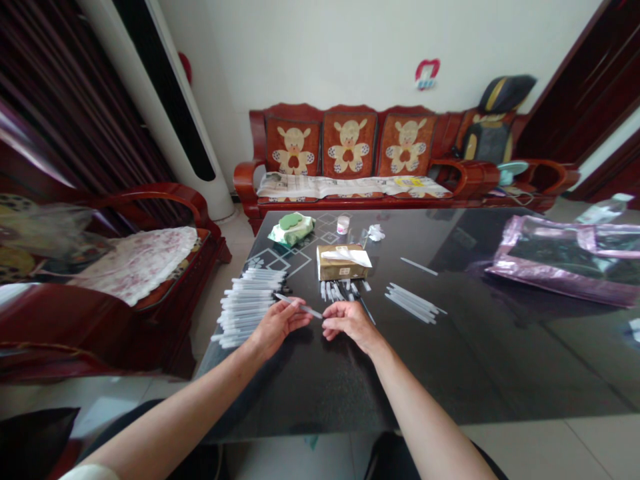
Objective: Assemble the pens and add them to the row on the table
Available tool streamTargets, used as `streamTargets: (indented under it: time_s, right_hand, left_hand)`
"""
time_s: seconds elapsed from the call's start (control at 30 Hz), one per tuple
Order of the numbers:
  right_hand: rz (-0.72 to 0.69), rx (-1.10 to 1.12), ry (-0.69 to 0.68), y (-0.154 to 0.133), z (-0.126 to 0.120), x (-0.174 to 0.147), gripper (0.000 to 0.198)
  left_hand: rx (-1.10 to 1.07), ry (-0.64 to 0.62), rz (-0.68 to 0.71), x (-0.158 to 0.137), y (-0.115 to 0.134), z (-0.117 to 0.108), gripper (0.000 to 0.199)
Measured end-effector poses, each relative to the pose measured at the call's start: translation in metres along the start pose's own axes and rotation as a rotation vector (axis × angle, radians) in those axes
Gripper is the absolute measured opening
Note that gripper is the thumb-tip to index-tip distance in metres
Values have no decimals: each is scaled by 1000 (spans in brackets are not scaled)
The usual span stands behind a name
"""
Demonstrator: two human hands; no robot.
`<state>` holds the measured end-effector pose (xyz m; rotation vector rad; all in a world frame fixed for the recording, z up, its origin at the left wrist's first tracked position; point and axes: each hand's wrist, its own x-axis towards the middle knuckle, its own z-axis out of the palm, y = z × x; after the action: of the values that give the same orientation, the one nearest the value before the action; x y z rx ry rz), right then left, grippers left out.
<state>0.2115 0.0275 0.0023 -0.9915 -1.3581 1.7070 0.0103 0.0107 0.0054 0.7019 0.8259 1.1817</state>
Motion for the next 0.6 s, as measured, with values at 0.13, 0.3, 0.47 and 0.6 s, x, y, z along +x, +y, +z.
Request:
streamTargets:
  time_s: [0.13,0.3,0.47,0.6]
  right_hand:
    - [-2,-5,10,1,0,0,27]
    - [-14,-14,16,1,-1,0,27]
    - [-24,-13,32,0,-1,0,26]
    - [-26,-9,37,-1,0,0,26]
  left_hand:
    - [0,-6,2,0,0,0,22]
    - [-2,6,-16,0,0,1,21]
    - [-12,6,-16,-1,1,1,22]
    - [-22,-2,-11,0,1,1,22]
